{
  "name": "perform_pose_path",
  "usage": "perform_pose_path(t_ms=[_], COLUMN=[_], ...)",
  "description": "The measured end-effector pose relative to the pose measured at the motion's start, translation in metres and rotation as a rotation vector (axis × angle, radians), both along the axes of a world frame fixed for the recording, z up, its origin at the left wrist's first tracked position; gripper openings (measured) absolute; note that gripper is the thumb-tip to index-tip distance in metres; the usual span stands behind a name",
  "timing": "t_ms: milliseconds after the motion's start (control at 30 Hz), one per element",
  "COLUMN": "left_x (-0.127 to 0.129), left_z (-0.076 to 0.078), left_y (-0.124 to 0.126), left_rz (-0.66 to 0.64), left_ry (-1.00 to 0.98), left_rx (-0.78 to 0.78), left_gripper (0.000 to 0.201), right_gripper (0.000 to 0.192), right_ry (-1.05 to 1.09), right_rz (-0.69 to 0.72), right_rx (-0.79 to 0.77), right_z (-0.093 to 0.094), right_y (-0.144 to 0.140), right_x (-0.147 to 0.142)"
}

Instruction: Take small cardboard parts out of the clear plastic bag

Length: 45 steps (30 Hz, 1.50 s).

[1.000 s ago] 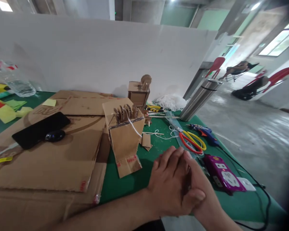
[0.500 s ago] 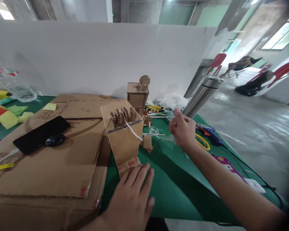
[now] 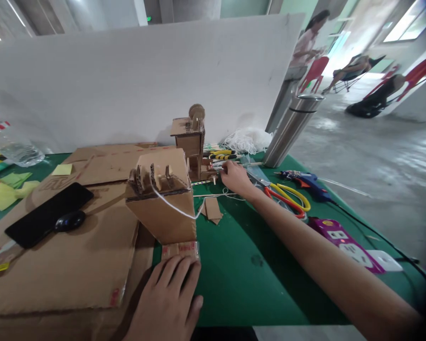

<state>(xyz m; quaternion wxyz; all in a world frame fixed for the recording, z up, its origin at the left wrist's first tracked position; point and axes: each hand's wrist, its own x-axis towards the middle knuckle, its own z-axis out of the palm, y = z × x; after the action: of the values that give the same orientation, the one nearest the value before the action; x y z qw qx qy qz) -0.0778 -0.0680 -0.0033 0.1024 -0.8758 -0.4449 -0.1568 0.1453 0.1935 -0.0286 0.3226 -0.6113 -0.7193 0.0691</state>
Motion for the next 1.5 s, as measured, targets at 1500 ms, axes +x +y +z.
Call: perform_pose_path(t_ms=[1500], left_x=[-0.014], left_z=[-0.015], left_y=[0.003], left_rz=[0.221], left_ry=[-0.282], left_rx=[-0.062], left_gripper=[0.017], right_gripper=[0.031], right_ry=[-0.132], right_rz=[-0.268], right_rx=[-0.56], right_z=[0.048], right_y=[-0.106], right_x=[0.143])
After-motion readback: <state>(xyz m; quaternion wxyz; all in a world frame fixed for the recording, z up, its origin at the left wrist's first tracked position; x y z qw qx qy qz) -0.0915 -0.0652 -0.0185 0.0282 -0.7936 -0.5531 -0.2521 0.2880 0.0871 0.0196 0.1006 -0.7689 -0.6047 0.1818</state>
